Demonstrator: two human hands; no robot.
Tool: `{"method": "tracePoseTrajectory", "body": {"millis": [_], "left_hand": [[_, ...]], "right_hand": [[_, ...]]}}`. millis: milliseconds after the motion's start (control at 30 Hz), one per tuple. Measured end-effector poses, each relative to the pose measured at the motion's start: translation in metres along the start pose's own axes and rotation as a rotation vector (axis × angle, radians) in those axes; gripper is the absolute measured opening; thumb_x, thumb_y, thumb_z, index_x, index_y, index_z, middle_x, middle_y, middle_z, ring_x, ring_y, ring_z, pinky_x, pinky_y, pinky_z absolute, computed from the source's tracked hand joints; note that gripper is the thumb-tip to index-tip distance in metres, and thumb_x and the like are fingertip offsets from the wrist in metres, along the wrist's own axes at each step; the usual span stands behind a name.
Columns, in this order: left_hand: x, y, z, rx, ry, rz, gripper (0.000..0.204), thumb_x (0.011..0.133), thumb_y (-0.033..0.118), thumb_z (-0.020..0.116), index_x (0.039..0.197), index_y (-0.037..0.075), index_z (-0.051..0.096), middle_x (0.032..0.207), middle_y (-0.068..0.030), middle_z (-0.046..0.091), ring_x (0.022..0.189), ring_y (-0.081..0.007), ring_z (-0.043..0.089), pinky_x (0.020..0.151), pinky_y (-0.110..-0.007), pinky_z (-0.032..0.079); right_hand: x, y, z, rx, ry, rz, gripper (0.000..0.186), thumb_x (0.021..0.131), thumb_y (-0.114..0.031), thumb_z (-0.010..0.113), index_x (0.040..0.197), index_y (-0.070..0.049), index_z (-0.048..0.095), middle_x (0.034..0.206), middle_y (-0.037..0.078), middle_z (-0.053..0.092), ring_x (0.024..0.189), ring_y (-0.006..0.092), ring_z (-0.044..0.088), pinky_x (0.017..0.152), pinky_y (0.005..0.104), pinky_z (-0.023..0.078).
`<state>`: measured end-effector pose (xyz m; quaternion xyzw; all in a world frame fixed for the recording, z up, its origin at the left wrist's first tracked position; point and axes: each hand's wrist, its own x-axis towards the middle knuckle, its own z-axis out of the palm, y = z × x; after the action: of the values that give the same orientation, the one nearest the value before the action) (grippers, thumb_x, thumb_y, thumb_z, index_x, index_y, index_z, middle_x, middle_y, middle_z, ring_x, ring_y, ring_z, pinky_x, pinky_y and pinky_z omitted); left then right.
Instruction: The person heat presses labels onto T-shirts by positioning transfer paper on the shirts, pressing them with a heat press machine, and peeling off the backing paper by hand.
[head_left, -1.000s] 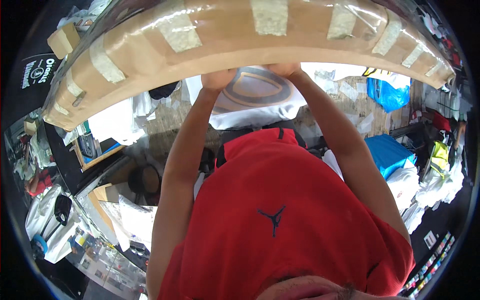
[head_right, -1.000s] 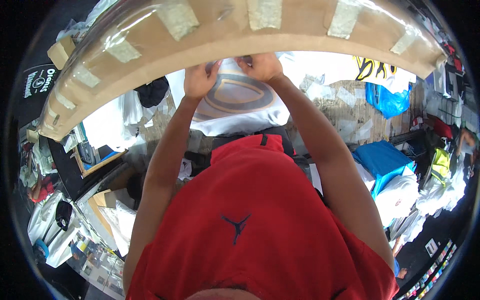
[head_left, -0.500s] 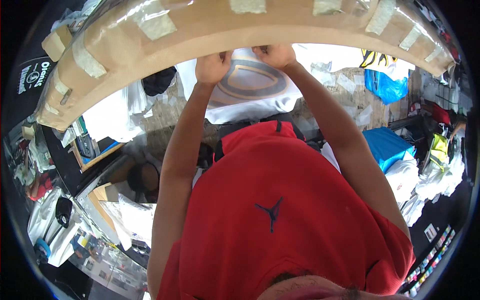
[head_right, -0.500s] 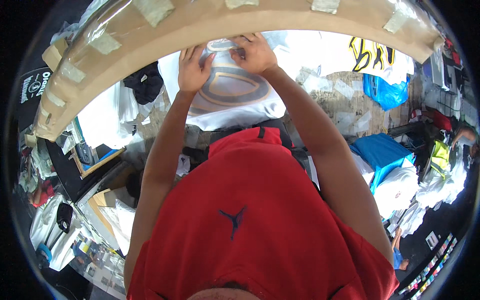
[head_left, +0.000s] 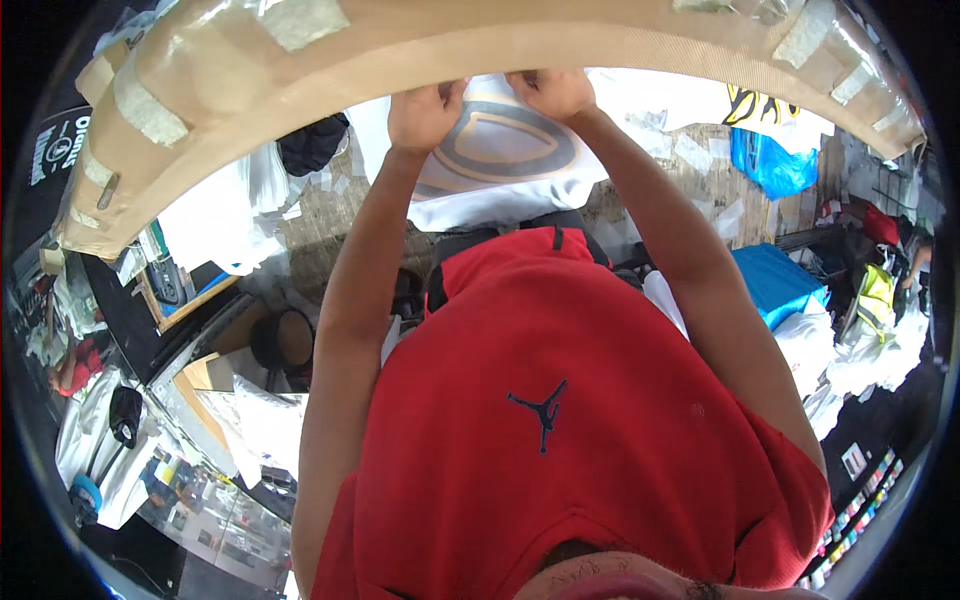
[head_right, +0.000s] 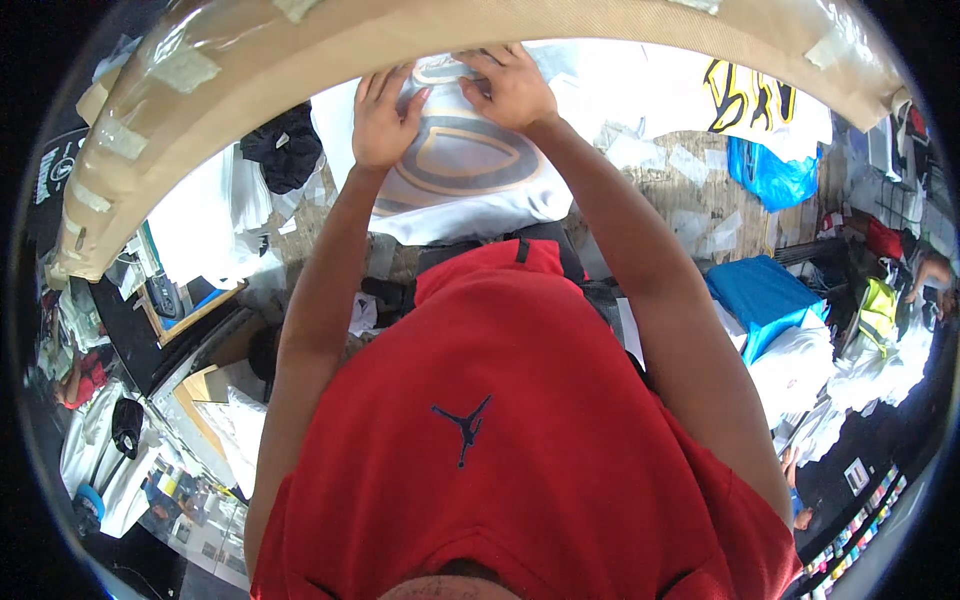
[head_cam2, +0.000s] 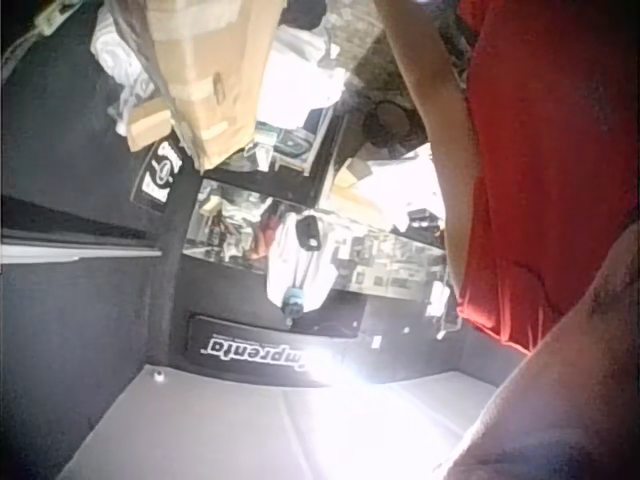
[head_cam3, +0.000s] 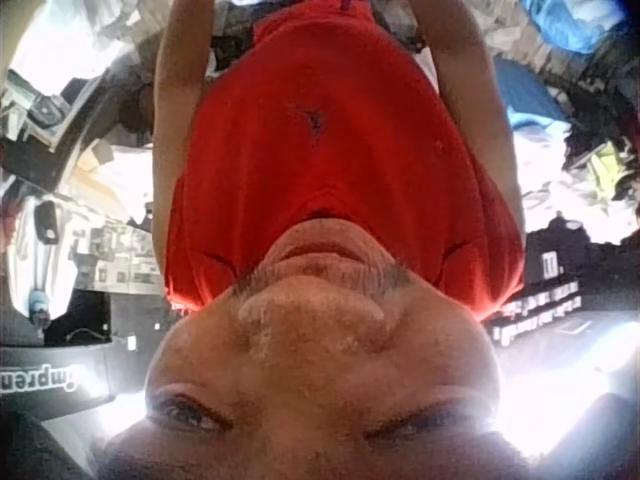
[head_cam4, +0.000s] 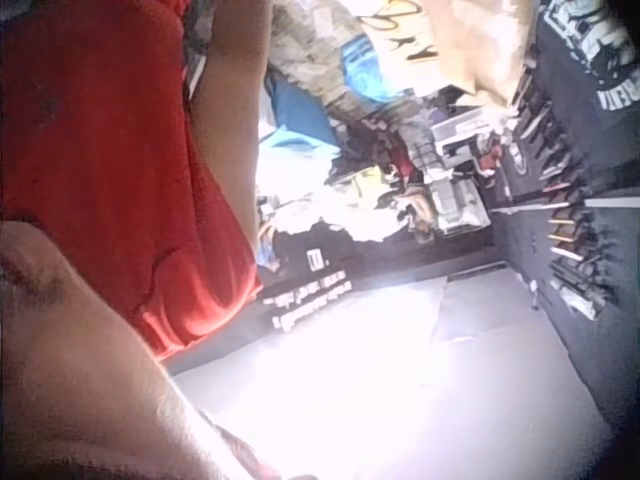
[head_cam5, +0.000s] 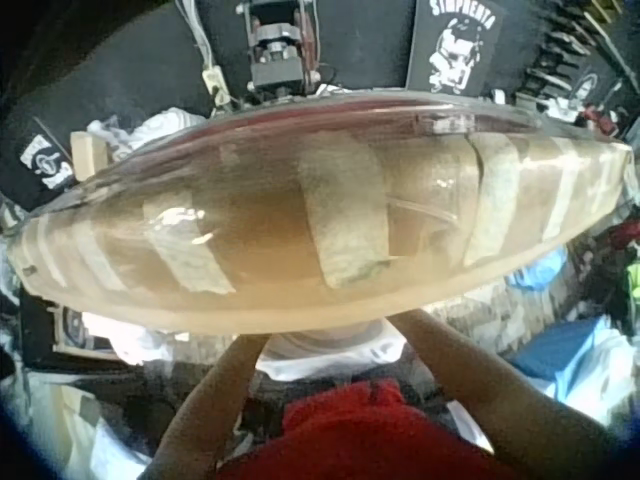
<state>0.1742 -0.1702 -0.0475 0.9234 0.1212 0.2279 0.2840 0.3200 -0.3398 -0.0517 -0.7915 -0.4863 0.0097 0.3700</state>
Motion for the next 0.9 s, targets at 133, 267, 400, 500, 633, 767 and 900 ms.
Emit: {"method": "tracePoseTrajectory", "body": {"millis": [133, 267, 400, 500, 633, 767, 900], "left_hand": [[-0.001, -0.002, 0.004, 0.084, -0.003, 0.011, 0.043, 0.088, 0.025, 0.069, 0.127, 0.009, 0.062, 0.131, -0.0140, 0.058, 0.125, -0.0350, 0.049, 0.107, -0.045, 0.037], [-0.002, -0.007, 0.007, 0.121, -0.002, -0.016, 0.044, 0.087, 0.025, 0.070, 0.128, 0.011, 0.062, 0.134, -0.0130, 0.057, 0.127, -0.0348, 0.048, 0.108, -0.045, 0.037], [-0.001, -0.006, 0.005, 0.097, 0.018, 0.047, 0.044, 0.087, 0.025, 0.071, 0.128, 0.011, 0.062, 0.135, -0.0127, 0.056, 0.127, -0.0346, 0.048, 0.108, -0.045, 0.037], [0.000, -0.008, 0.005, 0.090, 0.031, 0.077, 0.043, 0.088, 0.025, 0.069, 0.128, 0.011, 0.062, 0.136, -0.0126, 0.056, 0.127, -0.0345, 0.048, 0.108, -0.045, 0.037], [0.000, -0.010, 0.006, 0.122, 0.027, 0.079, 0.041, 0.090, 0.025, 0.067, 0.128, 0.011, 0.062, 0.136, -0.0124, 0.056, 0.127, -0.0344, 0.048, 0.108, -0.045, 0.037], [-0.001, -0.013, 0.006, 0.111, 0.016, 0.061, 0.039, 0.092, 0.025, 0.064, 0.129, 0.012, 0.062, 0.137, -0.0120, 0.055, 0.128, -0.0340, 0.047, 0.108, -0.046, 0.036], [-0.004, -0.014, 0.008, 0.093, 0.004, 0.030, 0.038, 0.093, 0.024, 0.063, 0.129, 0.013, 0.062, 0.136, -0.0118, 0.056, 0.128, -0.0337, 0.047, 0.109, -0.046, 0.036]], "right_hand": [[0.002, 0.003, -0.001, -0.006, 0.026, -0.081, 0.033, 0.081, -0.018, 0.070, 0.113, -0.011, 0.068, 0.120, 0.011, 0.062, 0.112, 0.0329, 0.055, 0.098, 0.0429, 0.044], [0.002, 0.000, -0.003, -0.016, 0.013, -0.077, 0.035, 0.081, -0.018, 0.070, 0.115, -0.011, 0.068, 0.127, 0.010, 0.060, 0.113, 0.0317, 0.055, 0.098, 0.0418, 0.043], [0.001, 0.000, -0.003, -0.023, 0.015, -0.066, 0.035, 0.083, -0.020, 0.070, 0.116, -0.012, 0.067, 0.128, 0.009, 0.060, 0.113, 0.0310, 0.055, 0.098, 0.0404, 0.044], [0.001, -0.004, -0.004, -0.065, 0.043, -0.068, 0.033, 0.084, -0.019, 0.069, 0.116, -0.013, 0.067, 0.129, 0.008, 0.060, 0.113, 0.0311, 0.054, 0.098, 0.0406, 0.045], [0.003, 0.007, 0.000, -0.085, 0.055, -0.116, 0.032, 0.085, -0.018, 0.069, 0.116, -0.013, 0.068, 0.129, 0.007, 0.060, 0.111, 0.0309, 0.054, 0.098, 0.0406, 0.045], [0.003, 0.002, 0.000, -0.077, 0.072, -0.118, 0.032, 0.084, -0.018, 0.070, 0.116, -0.014, 0.068, 0.128, 0.006, 0.061, 0.109, 0.0304, 0.055, 0.096, 0.0396, 0.046], [0.002, -0.003, 0.000, -0.043, 0.048, -0.046, 0.032, 0.082, -0.019, 0.072, 0.114, -0.014, 0.069, 0.127, 0.007, 0.061, 0.107, 0.0305, 0.055, 0.095, 0.0394, 0.047]]}}
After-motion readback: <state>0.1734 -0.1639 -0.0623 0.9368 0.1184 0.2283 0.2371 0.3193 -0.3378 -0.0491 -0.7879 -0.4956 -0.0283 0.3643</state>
